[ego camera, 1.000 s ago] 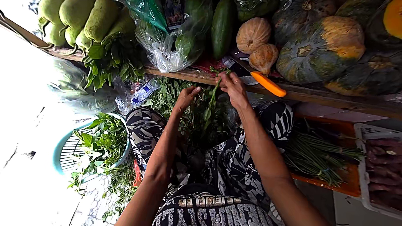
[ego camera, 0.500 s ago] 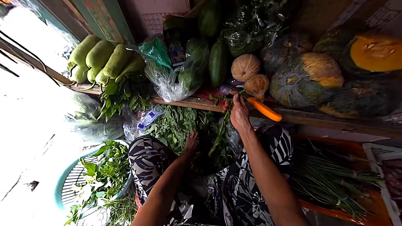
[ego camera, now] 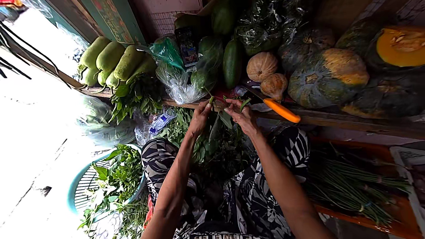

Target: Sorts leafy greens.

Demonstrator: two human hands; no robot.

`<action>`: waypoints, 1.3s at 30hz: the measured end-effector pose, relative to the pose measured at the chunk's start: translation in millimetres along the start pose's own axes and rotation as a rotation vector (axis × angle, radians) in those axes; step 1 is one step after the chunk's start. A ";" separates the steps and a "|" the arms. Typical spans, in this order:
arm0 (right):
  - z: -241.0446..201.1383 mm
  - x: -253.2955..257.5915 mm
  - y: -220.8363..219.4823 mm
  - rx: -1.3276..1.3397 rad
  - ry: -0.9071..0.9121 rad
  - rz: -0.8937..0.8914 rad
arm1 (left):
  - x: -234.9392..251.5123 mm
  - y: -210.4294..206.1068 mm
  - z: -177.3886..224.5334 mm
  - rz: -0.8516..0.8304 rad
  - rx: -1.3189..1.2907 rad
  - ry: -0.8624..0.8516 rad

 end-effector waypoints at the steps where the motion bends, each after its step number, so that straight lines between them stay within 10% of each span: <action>1: 2.6 3.8 -0.4 -0.010 0.015 0.015 | 0.8 -2.7 0.4 -0.064 -0.080 0.043; 25: -1.7 11.1 13.0 -0.681 0.047 -0.394 | -4.3 -5.7 -37.8 -0.368 -0.089 0.010; 32: 9.4 14.8 11.7 -0.644 -0.089 -0.280 | 10.0 6.5 -38.1 0.034 -0.312 0.149; 39: 22.6 11.8 -7.8 -0.376 -0.103 -0.263 | 3.4 -31.4 -8.6 0.027 0.252 -0.082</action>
Point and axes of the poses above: each hand's wrist, its own x-axis towards the middle knuckle, its own y-axis out of the back of the hand, z = x × y, the point moved 3 cm from there along x, towards the middle knuckle, and after that the axes turned 6 degrees about z, right-handed, at the moved point
